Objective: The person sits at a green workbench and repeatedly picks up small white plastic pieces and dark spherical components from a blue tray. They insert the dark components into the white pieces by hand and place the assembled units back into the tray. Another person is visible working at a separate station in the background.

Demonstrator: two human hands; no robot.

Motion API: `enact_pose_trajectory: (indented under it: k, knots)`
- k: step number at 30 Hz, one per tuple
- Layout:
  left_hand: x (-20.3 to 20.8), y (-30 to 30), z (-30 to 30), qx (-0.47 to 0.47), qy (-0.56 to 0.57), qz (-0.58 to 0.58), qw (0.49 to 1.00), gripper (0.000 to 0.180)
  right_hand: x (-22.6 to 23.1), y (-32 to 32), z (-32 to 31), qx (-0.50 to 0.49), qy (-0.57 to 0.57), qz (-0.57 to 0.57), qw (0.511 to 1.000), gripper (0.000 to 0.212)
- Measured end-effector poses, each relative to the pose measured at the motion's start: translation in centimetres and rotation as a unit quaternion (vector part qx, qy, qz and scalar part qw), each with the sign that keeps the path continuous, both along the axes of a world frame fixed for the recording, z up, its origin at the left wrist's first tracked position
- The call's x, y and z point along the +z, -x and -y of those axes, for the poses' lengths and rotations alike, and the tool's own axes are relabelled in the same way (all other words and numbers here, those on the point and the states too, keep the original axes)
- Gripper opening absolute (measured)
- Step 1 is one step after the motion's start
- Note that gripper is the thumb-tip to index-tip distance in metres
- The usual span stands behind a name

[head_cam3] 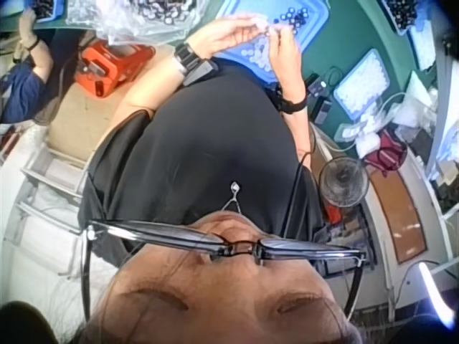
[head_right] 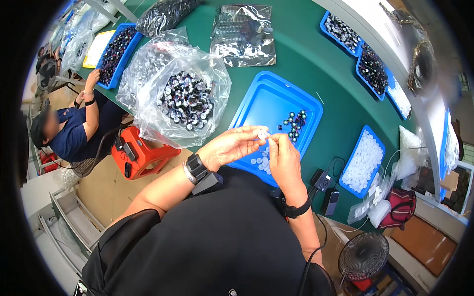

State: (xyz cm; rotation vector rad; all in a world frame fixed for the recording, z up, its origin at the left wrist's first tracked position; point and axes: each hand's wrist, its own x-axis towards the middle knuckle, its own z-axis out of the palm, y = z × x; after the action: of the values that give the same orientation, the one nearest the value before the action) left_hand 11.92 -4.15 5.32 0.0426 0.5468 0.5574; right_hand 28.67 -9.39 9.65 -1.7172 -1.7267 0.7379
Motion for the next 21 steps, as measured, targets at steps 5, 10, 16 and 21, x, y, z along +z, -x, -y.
enact_pose_trajectory:
  k: [5, 10, 16, 21]
  knots:
    - [-0.2, -0.1, 0.0, 0.002, 0.000, 0.004, 1.000, 0.026, -0.8, -0.1, 0.2, -0.024, -0.042, 0.019, 0.999, 0.005]
    - [-0.3, -0.6, 0.0, 0.032, 0.013, 0.013, 0.999, 0.022, -0.2, 0.0, 0.0, -0.058, -0.088, 0.004, 0.994, 0.008]
    - [-0.4, -0.9, 0.1, 0.038, 0.025, 0.025, 0.999, 0.020, 0.0, 0.0, -0.1, -0.054, -0.110, 0.020, 0.992, 0.009]
    - [-0.3, -1.0, 0.2, 0.039, 0.028, 0.020, 0.999, 0.020, -0.2, -0.1, -0.1, -0.045, -0.130, 0.053, 0.989, 0.009]
